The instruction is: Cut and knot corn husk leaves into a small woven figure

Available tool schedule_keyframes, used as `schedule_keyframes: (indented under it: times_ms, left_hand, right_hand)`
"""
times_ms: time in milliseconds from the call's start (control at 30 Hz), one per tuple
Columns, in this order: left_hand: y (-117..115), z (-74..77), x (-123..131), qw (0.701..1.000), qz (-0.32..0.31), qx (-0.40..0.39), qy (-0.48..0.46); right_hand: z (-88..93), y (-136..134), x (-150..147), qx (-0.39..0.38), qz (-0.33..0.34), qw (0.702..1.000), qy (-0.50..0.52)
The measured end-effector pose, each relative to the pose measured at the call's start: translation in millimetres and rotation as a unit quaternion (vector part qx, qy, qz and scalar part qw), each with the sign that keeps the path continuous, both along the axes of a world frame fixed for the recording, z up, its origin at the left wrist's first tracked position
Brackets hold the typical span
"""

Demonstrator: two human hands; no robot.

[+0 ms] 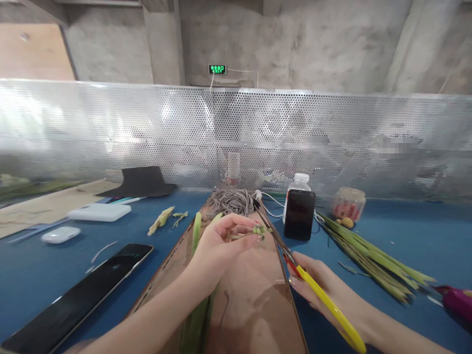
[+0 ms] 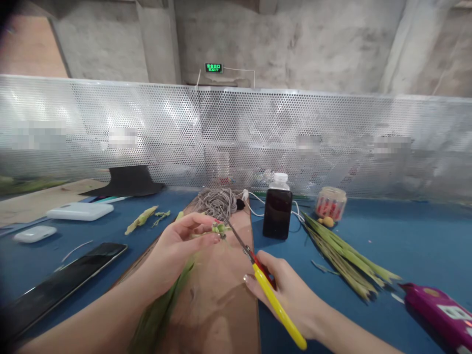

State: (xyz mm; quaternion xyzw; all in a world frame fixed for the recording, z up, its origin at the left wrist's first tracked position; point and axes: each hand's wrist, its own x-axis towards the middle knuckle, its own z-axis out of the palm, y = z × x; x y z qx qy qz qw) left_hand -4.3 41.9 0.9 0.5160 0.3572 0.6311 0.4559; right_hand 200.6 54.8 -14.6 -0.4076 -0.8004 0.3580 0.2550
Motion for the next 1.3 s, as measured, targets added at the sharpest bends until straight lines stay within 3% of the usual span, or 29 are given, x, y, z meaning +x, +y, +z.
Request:
schedule_keyframes:
  times_ms: [433,933,1300]
  left_hand:
    - [0.9,0.5,-0.6,1.0,-0.017,0.013,-0.006]
    - [-0.1,2.4,-2.8,1.0,0.006,-0.001,0.004]
    - [-0.8,1.5,-0.8,0.999,-0.016,0.0,-0.051]
  right_hand:
    - [1.2,0.3,-1.3,0.024,0.014,0.999,-0.038]
    - [-5.0,0.9,-1.0,0.038,0.03,0.998,-0.049]
    - [-7.8,1.3,-0.2,0.063,0.046,0.996,-0.035]
